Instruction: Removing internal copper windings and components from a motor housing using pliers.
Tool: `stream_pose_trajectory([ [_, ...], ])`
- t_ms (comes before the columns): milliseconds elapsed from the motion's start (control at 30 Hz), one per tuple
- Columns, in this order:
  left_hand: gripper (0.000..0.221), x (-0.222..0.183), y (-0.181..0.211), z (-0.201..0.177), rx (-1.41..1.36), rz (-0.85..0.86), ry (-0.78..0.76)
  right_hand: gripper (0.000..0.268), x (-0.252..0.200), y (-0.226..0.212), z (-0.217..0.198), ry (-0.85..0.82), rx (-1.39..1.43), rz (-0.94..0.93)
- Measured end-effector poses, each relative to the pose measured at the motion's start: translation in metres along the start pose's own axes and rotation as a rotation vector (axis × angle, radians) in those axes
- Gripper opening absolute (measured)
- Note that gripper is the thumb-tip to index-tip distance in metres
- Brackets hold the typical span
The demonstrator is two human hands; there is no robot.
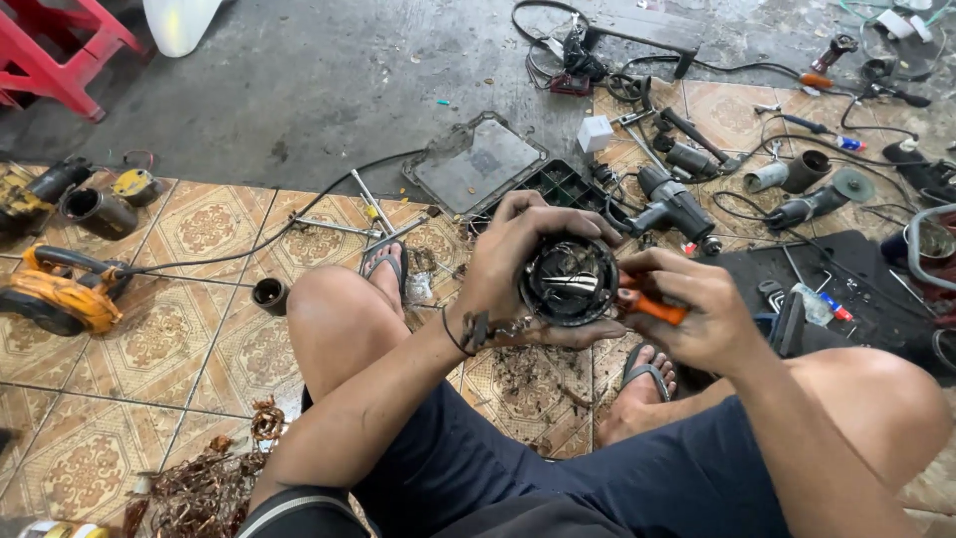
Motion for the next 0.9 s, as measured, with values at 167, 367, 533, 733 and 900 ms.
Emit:
stream_pose_trajectory([
  [167,0.063,-0.002,-0.009,-0.002,0.159,0.097,0.052,0.036,-0.005,0.009,-0.042,-0.142,-0.142,0.186],
  [367,0.057,0.0,-0.001,-0.005,0.368,0.17,0.067,0.014,-0.031,-0.026,-0.1,-0.098,-0.465,0.245],
  [533,0.062,-0.002,-0.01,0.01,0.517,0.184,0.074,0.02,0.009,-0.09,-0.076,-0.189,-0.622,0.339],
  [733,0.024,0.002,-0.002,0.022,0.679,0.142,0.096,0.047,0.04,-0.101,-0.038,-0.528,-1.422,0.233],
  [900,0.034,0.001,0.0,0.028,0.716,0.119,0.136,0.018,0.064,-0.104,-0.005,-0.498,-1.464,0.154],
])
Point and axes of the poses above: each hand's wrist, its own x-axis towards the middle knuckle, its own z-axis out of the palm, y = z × x, the point moved 4 cm from there along x, towards the middle knuckle, and after that the axes turned 3 degrees about -z, right-handed, at the moved point
